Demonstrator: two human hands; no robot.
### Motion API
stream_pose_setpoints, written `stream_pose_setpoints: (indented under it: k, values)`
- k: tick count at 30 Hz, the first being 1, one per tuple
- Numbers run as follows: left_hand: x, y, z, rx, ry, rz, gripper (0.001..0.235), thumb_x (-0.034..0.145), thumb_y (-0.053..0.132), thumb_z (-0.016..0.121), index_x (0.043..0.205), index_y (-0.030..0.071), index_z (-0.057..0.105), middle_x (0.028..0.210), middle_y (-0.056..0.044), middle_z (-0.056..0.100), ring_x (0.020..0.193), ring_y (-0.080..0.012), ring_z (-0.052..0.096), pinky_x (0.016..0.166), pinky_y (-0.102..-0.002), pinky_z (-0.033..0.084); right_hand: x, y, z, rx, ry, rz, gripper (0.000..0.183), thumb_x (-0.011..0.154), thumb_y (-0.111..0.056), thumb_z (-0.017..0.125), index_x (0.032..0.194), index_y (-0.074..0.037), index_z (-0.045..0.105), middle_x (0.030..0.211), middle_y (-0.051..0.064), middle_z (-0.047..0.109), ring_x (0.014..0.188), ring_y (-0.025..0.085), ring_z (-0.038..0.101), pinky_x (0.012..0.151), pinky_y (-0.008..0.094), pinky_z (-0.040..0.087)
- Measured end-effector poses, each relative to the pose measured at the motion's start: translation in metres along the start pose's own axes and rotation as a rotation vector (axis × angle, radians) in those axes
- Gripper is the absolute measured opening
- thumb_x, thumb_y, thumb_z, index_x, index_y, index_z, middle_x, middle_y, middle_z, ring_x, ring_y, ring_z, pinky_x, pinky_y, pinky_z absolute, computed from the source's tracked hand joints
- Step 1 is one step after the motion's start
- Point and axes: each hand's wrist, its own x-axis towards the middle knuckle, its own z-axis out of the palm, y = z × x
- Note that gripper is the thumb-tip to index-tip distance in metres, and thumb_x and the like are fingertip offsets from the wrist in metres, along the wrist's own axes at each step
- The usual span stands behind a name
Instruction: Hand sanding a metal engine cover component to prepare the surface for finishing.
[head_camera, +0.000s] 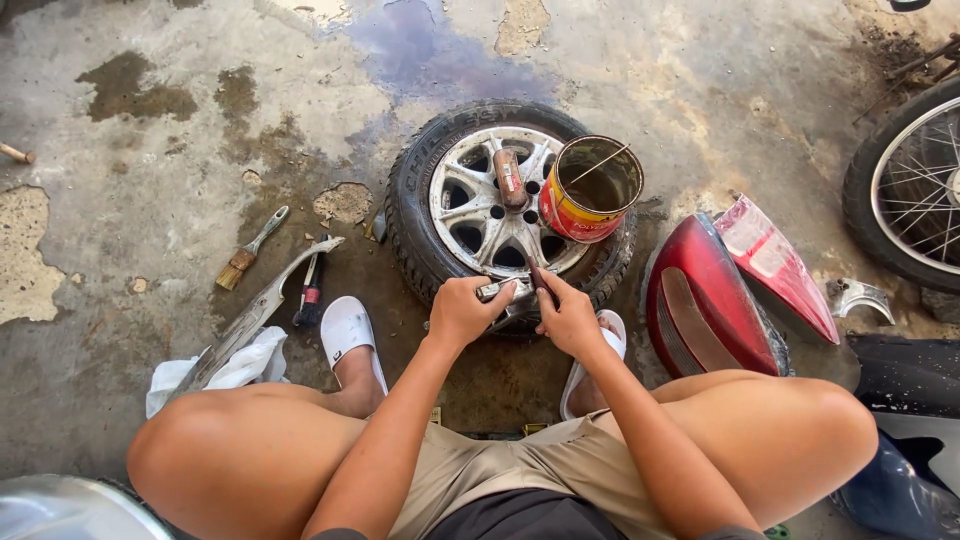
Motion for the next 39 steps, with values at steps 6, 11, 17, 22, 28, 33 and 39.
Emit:
stream_pose_setpoints:
  k: [6, 11, 17, 22, 28, 33, 39]
  values:
    - [0.007, -0.011, 0.012, 0.096, 0.069, -0.040, 0.062, 0.083, 0.061, 0.069, 0.051, 0.012, 0.048, 0.040, -0.009, 0.039, 0.040, -0.0262, 0.046, 0.045, -0.031, 0.039, -0.029, -0.046, -0.010, -0.065, -0.124, 0.010, 0.063, 0.101, -0.032, 0.044, 0.159, -0.009, 0.037, 0.151, 0.035, 0.045, 0.138, 0.049, 0.048, 0.118, 0.060, 0.037]
    - [0.006, -0.013, 0.010, 0.076, 0.071, 0.013, 0.064, 0.095, 0.055, 0.063, 0.048, 0.018, 0.040, 0.035, 0.002, 0.032, 0.035, -0.0098, 0.032, 0.040, -0.023, 0.031, -0.014, -0.022, -0.006, -0.240, -0.246, -0.036, 0.089, 0.088, -0.020, 0.061, 0.164, -0.007, 0.016, 0.159, 0.034, 0.030, 0.137, 0.052, 0.046, 0.116, 0.059, 0.041]
    - [0.003, -0.008, 0.010, 0.072, 0.090, 0.018, 0.063, 0.092, 0.053, 0.067, 0.049, 0.018, 0.039, 0.035, 0.002, 0.032, 0.035, -0.0102, 0.035, 0.041, -0.022, 0.033, -0.008, -0.008, -0.003, -0.255, -0.213, -0.054, 0.097, 0.072, -0.034, 0.083, 0.155, -0.018, 0.035, 0.147, 0.023, 0.048, 0.132, 0.042, 0.054, 0.111, 0.052, 0.046]
    - [-0.010, -0.010, 0.020, 0.160, 0.068, 0.128, 0.062, 0.091, 0.052, 0.069, 0.052, 0.013, 0.040, 0.039, -0.007, 0.038, 0.038, -0.0214, 0.045, 0.044, -0.028, 0.038, 0.003, 0.015, -0.005, -0.237, -0.157, -0.012, 0.106, 0.072, -0.025, 0.081, 0.162, -0.012, 0.028, 0.167, 0.021, 0.027, 0.147, 0.038, 0.038, 0.122, 0.049, 0.036]
    - [-0.020, -0.016, 0.017, 0.190, 0.055, 0.130, 0.064, 0.096, 0.052, 0.063, 0.051, 0.016, 0.034, 0.038, -0.002, 0.032, 0.037, -0.0142, 0.037, 0.045, -0.021, 0.035, -0.016, 0.004, 0.002, -0.223, -0.175, -0.060, 0.074, 0.069, -0.026, 0.084, 0.135, -0.013, 0.051, 0.115, 0.027, 0.071, 0.115, 0.044, 0.067, 0.093, 0.056, 0.055]
    - [-0.010, -0.017, 0.024, 0.214, 0.057, 0.044, 0.064, 0.088, 0.057, 0.069, 0.052, 0.015, 0.036, 0.041, -0.005, 0.034, 0.040, -0.0199, 0.042, 0.046, -0.025, 0.038, -0.029, -0.016, -0.009, -0.199, -0.292, -0.042, 0.093, 0.070, -0.031, 0.083, 0.148, -0.012, 0.035, 0.129, 0.029, 0.066, 0.125, 0.044, 0.061, 0.103, 0.054, 0.053]
    - [-0.009, -0.003, 0.012, 0.217, 0.018, 0.033, 0.065, 0.088, 0.060, 0.067, 0.051, 0.016, 0.037, 0.040, -0.003, 0.034, 0.040, -0.0181, 0.043, 0.046, -0.026, 0.038, -0.018, -0.009, -0.008, -0.235, -0.277, -0.052, 0.099, 0.072, -0.036, 0.085, 0.154, -0.005, 0.039, 0.138, 0.029, 0.060, 0.131, 0.041, 0.057, 0.107, 0.053, 0.051]
